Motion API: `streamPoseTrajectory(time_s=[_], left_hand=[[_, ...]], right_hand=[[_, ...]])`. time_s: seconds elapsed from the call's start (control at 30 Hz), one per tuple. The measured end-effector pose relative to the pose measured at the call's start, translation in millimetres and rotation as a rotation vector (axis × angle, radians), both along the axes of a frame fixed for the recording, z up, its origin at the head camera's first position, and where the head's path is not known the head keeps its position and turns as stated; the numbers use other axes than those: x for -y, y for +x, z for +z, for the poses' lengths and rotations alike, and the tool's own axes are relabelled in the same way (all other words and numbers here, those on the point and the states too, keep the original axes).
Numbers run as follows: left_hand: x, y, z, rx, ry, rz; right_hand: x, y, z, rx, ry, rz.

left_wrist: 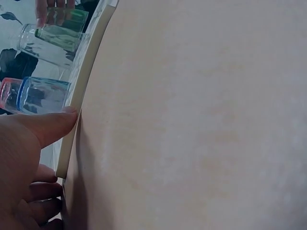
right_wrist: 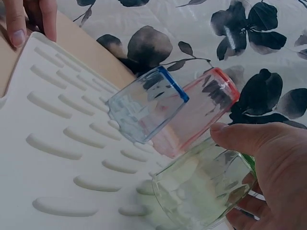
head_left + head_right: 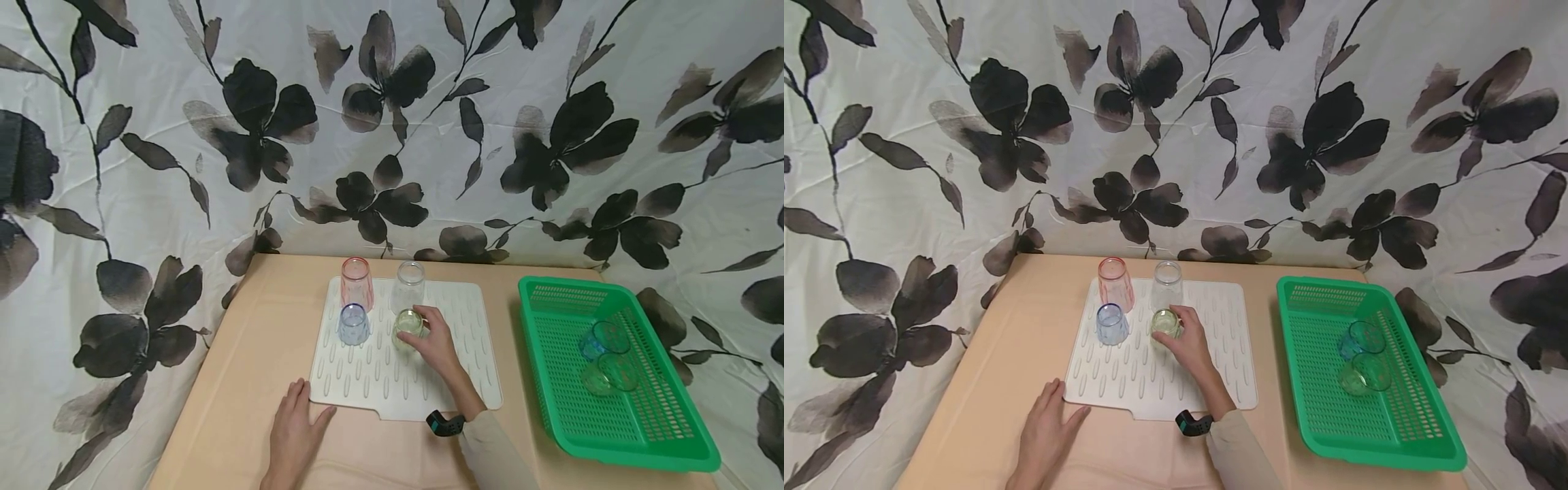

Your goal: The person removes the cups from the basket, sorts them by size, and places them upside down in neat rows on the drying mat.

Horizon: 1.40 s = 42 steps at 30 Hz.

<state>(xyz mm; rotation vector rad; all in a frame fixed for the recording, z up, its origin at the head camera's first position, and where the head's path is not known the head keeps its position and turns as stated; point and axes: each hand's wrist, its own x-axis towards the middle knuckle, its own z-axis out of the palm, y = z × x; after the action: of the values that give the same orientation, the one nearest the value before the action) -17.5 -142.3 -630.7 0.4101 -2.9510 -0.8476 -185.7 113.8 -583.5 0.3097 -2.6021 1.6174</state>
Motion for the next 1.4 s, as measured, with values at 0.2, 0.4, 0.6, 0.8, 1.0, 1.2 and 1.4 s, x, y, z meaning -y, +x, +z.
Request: streamPoseTrajectory(time_s=[0.2, 0.4, 0.6, 0.8, 1.0, 1.2, 1.4], left_hand=[[-0.9, 0.4, 0.1, -0.006, 0.002, -0.001], [-1.3, -0.2, -0.1, 0.0, 0.005, 0.014], [-2.0, -0.6, -1.4, -0.022, 0.005, 0.034], [-3.5, -1.3, -4.6, -0.057, 0.0, 0.059], [-3.9, -1.2, -7.0, -0.057, 0.019, 0.064], [-3.1, -1.9, -7.3, -0.055, 0.036, 0.059], [-2.0, -3.8, -5.3, -0.057, 0.04, 0.056]], right_hand=[[1.1, -2.0, -3.6, 0.023, 0.018, -0.019], [1.1, -5.5, -7.6, 0.033, 0.04, -0.023], [2.4, -6.7, -7.9, 0.041, 0.082, -0.02], [3.8, -6.1, -6.6, 0.051, 0.091, -0.023], [4.6, -6.8, -8.4, 0.034, 0.107, -0.036], [5.6, -7.5, -7.9, 0.032, 0.106, -0.037], [6.4, -8.9, -5.4, 0.049, 0.119, -0.037]])
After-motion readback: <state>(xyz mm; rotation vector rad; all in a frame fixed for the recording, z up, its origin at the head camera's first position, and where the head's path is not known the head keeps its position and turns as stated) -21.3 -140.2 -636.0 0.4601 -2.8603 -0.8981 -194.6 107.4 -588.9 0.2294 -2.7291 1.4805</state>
